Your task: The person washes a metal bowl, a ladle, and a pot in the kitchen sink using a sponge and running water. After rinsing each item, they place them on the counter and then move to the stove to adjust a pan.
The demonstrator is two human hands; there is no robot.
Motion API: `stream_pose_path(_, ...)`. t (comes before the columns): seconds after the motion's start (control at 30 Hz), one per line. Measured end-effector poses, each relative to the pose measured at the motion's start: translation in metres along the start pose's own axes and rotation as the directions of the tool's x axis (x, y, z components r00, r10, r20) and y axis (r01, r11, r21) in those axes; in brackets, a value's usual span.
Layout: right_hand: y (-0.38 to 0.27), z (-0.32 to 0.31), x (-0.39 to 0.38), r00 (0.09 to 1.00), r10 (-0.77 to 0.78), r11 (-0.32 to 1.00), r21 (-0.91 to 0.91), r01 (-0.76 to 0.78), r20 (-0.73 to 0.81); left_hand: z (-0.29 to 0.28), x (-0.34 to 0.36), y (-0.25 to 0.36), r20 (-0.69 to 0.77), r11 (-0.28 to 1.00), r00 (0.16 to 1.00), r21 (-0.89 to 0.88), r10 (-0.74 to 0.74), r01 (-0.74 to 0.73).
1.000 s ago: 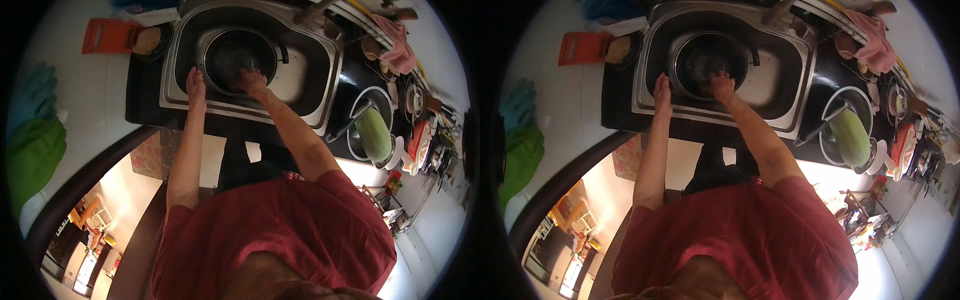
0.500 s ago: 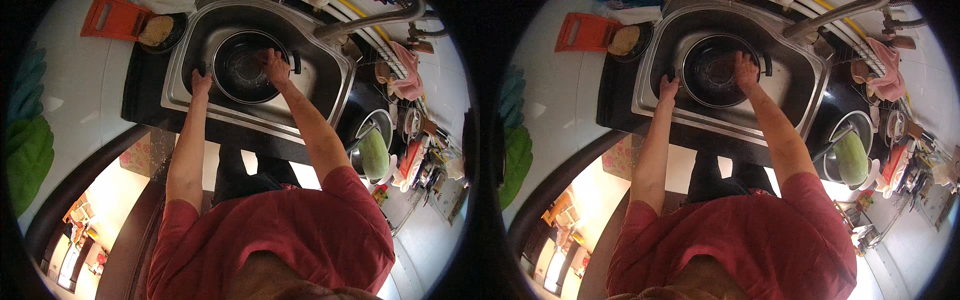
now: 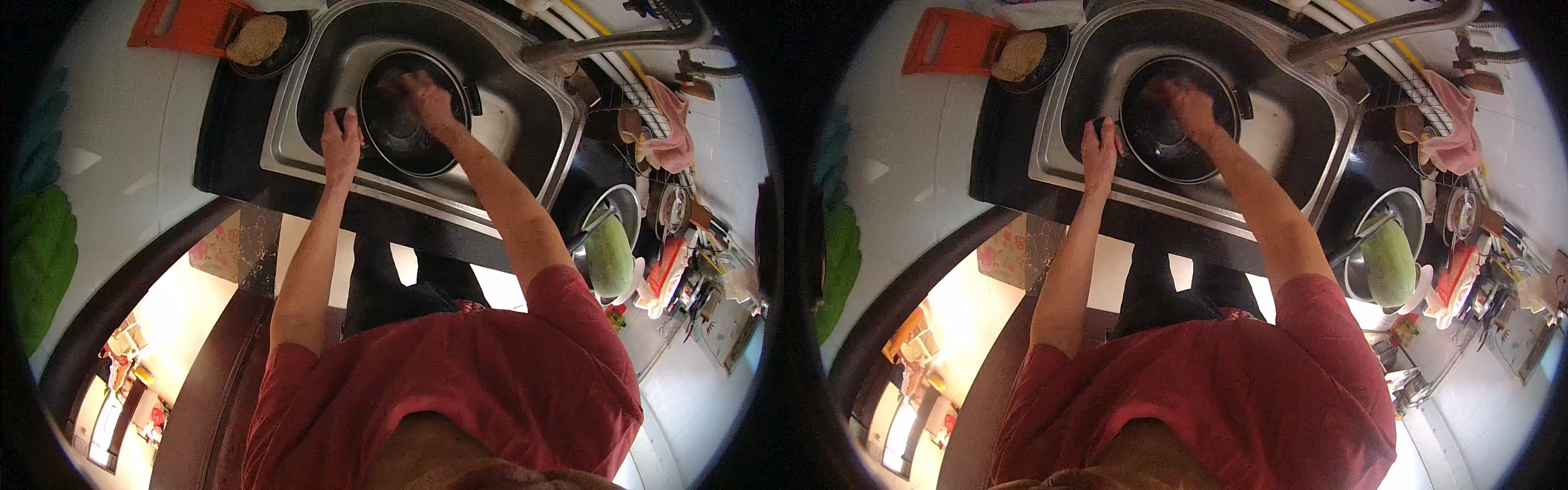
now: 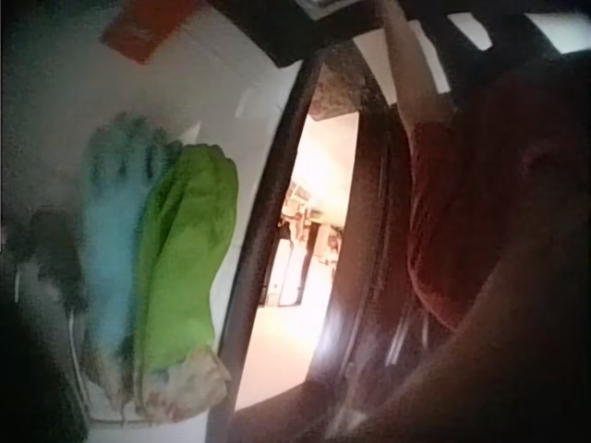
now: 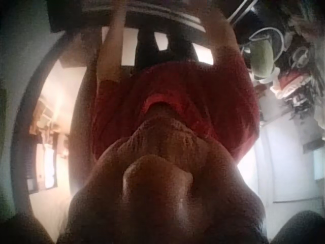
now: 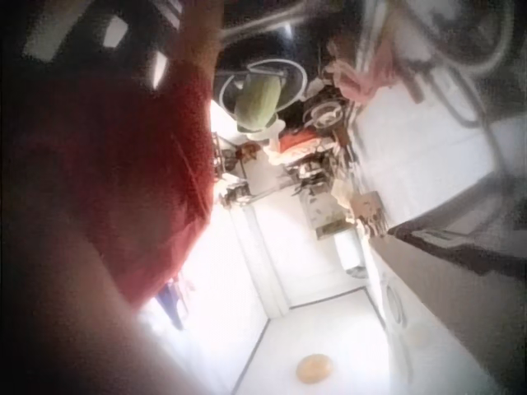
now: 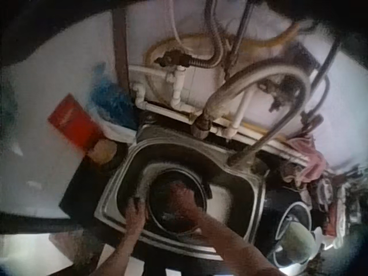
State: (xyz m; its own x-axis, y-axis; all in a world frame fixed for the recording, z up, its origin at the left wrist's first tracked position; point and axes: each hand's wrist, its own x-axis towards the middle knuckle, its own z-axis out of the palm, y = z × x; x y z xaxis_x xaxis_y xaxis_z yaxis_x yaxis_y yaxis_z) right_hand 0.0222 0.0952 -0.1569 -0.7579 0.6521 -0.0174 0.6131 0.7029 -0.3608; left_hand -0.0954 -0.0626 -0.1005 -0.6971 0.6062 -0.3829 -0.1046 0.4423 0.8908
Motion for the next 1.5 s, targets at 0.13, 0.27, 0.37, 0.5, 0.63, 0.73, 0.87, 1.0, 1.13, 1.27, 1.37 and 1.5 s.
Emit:
stream_pose_path(0.13,0.06,0.052,-0.043,0.995,0.086,0.906,-0.413,-0.096,-0.043,0.004,0.003,-0.018,-0.069,0.991,0.995,0.112,0.078,-0.07)
stream_pose_path(0.27,0.01,0.049,-0.047,0.714,0.151,0.963,-0.264,0.049,0.683,0.012,0.007,-0.025,-0.226,0.939,0.951,0.318,0.212,-0.134)
stream_pose_path(0.37,-0.02,0.033,-0.016,0.77,-0.157,0.969,0.248,-0.002,0.618,0.012,0.01,-0.026,-0.213,0.958,0.966,0.275,0.145,-0.083)
stream_pose_path(0.5,-0.026,0.03,0.028,0.997,-0.052,0.925,0.374,0.07,-0.059,0.009,0.007,-0.021,-0.201,0.974,0.978,0.228,0.048,-0.001)
stream_pose_path(0.63,0.041,0.043,0.018,0.855,0.518,0.855,-0.025,-0.519,-0.026,0.011,0.004,-0.009,-0.163,0.983,0.986,0.183,0.031,-0.001)
stream_pose_path(0.73,0.068,0.06,-0.022,0.996,0.092,0.994,0.058,-0.093,0.012,0.016,0.012,-0.022,-0.185,0.977,0.979,0.207,0.089,-0.05)
stream_pose_path(0.87,0.043,0.046,-0.02,0.965,-0.097,0.827,0.519,0.214,-0.243,0.013,0.013,-0.028,-0.199,0.967,0.978,0.252,0.067,-0.015)
stream_pose_path(1.0,-0.046,-0.029,-0.012,0.975,-0.026,0.861,0.49,0.135,-0.223,0.014,0.012,-0.031,-0.197,0.972,0.975,0.227,0.099,-0.052)
stream_pose_path(1.13,-0.061,-0.026,0.004,0.928,-0.336,0.898,0.243,0.367,-0.161,0.014,0.008,-0.024,-0.175,0.955,0.97,0.273,0.168,-0.116)
stream_pose_path(1.27,-0.048,-0.02,0.04,0.905,-0.424,0.903,0.059,0.425,-0.02,0.011,0.007,-0.02,-0.186,0.943,0.968,0.318,0.167,-0.101)
stream_pose_path(1.37,-0.031,-0.001,0.05,0.947,-0.318,0.94,0.115,0.322,-0.054,0.01,0.004,-0.01,-0.183,0.924,0.969,0.373,0.164,-0.086)
stream_pose_path(1.5,0.003,0.006,0.069,0.998,0.06,0.996,0.073,-0.06,0.003,0.012,0.001,-0.013,-0.227,0.888,0.93,0.425,0.29,-0.173)
